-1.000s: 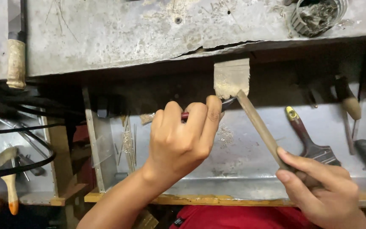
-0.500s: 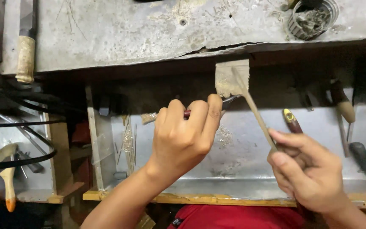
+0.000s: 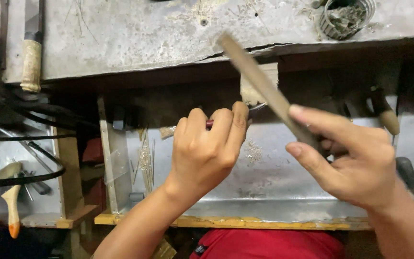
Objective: Filing small metal jewelry components while holding them with pliers at a workbench.
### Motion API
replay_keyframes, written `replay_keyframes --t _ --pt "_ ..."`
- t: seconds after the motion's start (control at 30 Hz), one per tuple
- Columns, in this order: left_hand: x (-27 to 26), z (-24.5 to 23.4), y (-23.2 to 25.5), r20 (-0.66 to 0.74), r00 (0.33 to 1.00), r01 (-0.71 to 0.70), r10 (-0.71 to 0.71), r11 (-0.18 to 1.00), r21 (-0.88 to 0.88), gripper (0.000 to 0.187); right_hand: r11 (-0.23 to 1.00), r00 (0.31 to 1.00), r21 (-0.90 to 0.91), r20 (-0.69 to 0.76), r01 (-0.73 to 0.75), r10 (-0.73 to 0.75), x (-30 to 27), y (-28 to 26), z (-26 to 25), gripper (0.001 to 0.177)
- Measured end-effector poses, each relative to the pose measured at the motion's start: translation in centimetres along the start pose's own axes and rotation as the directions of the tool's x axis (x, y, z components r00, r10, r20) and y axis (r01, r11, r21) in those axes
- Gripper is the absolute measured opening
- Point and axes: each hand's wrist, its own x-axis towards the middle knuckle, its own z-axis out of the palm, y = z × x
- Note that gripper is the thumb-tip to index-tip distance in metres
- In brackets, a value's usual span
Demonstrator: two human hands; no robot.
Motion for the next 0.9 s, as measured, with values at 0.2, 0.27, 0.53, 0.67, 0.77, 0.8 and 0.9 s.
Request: replay_keyframes --t 0.2,0.27,0.53,0.67,0.77,0.8,0.9 --pt "-0.8 -1.3 0.5 0.244 0.967 0.144 -0.066 0.938 -0.315 0.018 0.769 0.947 0.563 0.084 -0.303 0.311 0.2 1.3 1.9 0.027" --pt "-0.6 -2.5 0.8 0.314 0.947 0.238 -0.066 0.801 -0.549 0.017 0.812 0.966 0.526 0.100 -0.253 0.237 0.1 2.2 2.0 0.029" --pt "-0.1 -3.7 1.4 0.481 0.876 0.458 0.028 0.264 -0.849 0.016 0.665 0.977 0.717 0.186 -0.208 0.104 -1.3 3.3 2.3 0.030" --pt "-0.2 -3.9 1.6 0.549 0.835 0.535 0.046 0.167 -0.828 0.020 0.627 0.976 0.751 0.198 -0.209 0.088 -1.6 3.9 2.1 0.024" --pt "-0.4 -3.8 2.0 0.540 0.842 0.529 0.024 0.166 -0.832 0.022 0.575 0.974 0.787 0.202 -0.226 0.107 -1.7 3.7 2.2 0.020" --pt "-0.4 -3.8 2.2 0.519 0.854 0.510 0.012 0.172 -0.843 0.022 0.534 0.971 0.811 0.202 -0.238 0.127 -1.6 3.6 2.3 0.018" --pt "-0.6 -3.8 2.4 0.475 0.880 0.466 -0.015 0.223 -0.856 0.021 0.531 0.976 0.820 0.177 -0.215 0.122 -1.8 3.6 2.6 0.018"
